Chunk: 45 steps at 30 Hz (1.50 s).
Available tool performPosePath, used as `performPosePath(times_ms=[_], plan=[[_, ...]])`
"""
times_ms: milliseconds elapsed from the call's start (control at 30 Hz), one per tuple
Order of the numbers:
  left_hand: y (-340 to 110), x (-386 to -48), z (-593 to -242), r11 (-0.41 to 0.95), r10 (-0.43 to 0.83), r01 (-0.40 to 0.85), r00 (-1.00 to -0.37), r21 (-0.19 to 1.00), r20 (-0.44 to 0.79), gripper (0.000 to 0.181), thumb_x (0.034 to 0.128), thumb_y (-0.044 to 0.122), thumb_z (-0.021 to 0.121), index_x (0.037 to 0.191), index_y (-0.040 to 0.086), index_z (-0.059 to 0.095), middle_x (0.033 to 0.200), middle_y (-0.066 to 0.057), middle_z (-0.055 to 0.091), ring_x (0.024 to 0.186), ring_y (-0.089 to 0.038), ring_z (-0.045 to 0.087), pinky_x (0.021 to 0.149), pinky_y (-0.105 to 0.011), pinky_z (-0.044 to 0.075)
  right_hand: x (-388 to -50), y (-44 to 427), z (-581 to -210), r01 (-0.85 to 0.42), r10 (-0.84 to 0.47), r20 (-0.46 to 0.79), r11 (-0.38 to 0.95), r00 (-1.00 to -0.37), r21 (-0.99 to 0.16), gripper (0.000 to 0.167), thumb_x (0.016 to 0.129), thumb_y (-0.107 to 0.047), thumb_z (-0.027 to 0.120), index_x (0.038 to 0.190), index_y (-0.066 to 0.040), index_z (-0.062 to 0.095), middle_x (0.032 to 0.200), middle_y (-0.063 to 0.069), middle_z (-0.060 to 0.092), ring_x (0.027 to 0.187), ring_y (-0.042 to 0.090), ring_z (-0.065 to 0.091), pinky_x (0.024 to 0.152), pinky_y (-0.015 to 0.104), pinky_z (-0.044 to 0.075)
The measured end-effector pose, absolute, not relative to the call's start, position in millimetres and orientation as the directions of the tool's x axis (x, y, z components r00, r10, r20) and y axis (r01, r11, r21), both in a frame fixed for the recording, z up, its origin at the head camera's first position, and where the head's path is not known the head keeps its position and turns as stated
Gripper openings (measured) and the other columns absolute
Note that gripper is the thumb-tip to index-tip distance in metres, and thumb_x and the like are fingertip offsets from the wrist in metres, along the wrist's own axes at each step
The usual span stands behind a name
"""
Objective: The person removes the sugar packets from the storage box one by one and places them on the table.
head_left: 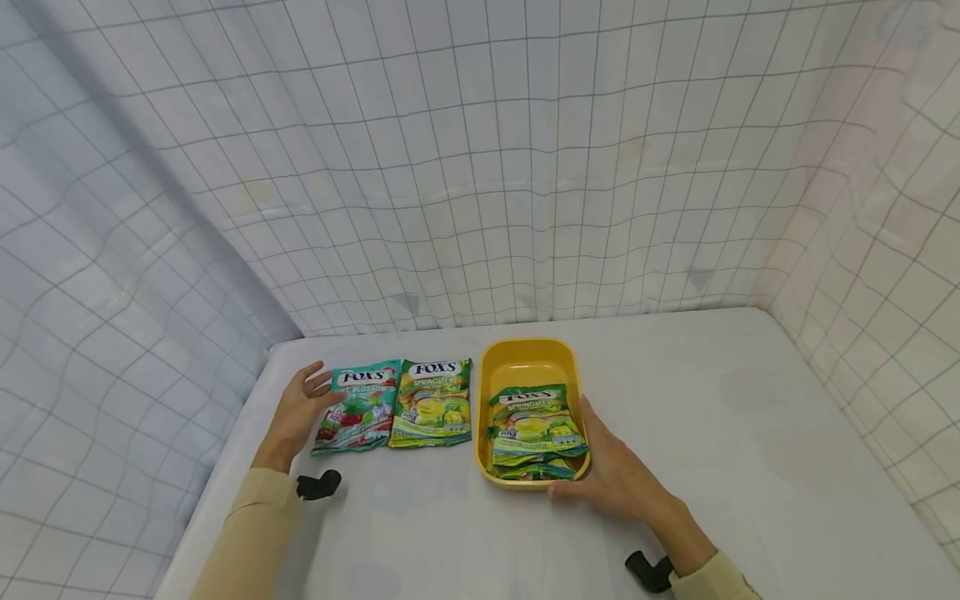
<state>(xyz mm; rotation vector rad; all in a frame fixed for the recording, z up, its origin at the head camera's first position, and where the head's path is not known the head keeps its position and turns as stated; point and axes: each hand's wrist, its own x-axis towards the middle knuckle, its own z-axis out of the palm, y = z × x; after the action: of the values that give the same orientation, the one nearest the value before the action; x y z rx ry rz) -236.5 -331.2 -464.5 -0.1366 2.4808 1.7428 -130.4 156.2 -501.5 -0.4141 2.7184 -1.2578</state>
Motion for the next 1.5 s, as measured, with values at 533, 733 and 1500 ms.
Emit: performPosePath(times_ms=[533, 733, 1500], plan=[[-290.7, -230.8, -439.6, 0.258, 0.047, 0.002, -0.999, 0.966, -0.010, 0.084, 0.1002, 0.009, 0.066, 0.164, 0.007, 0.010, 0.162, -0.020, 0.031, 0.148, -0.038, 0.031, 0.116, -0.054, 0.030, -129.9, 156.3, -502.5, -0.198, -0.294, 0.009, 0.620, -0.956, -0.759, 0.139, 0.070, -0.070, 0.082, 0.165, -0.015, -0.004, 0.169, 0.010, 0.010, 0.152, 0.032, 0.020, 0.117, 0.057, 0.026], [-272.2, -227.3, -432.3, 0.171, 0.118, 0.034, -0.993, 0.985, 0.014, 0.083, 0.1006, 0.007, 0.065, 0.162, 0.004, 0.010, 0.161, -0.023, 0.031, 0.146, -0.040, 0.033, 0.102, -0.027, 0.047, -128.8, 156.5, -503.4, -0.188, -0.290, -0.002, 0.625, -0.957, -0.758, 0.140, 0.070, -0.072, 0.081, 0.165, -0.017, -0.005, 0.169, 0.010, 0.010, 0.152, 0.033, 0.020, 0.117, 0.057, 0.026], [-225.1, -213.9, -413.9, 0.073, 0.218, 0.047, -0.976, 0.996, 0.030, 0.079, 0.1014, 0.005, 0.062, 0.162, 0.008, 0.011, 0.159, -0.020, 0.036, 0.142, -0.039, 0.040, 0.106, -0.032, 0.044, -128.7, 156.2, -505.1, -0.193, -0.285, 0.009, 0.625, -0.958, -0.757, 0.139, 0.070, -0.071, 0.082, 0.165, -0.015, -0.004, 0.169, 0.010, 0.010, 0.151, 0.034, 0.022, 0.116, 0.058, 0.027]])
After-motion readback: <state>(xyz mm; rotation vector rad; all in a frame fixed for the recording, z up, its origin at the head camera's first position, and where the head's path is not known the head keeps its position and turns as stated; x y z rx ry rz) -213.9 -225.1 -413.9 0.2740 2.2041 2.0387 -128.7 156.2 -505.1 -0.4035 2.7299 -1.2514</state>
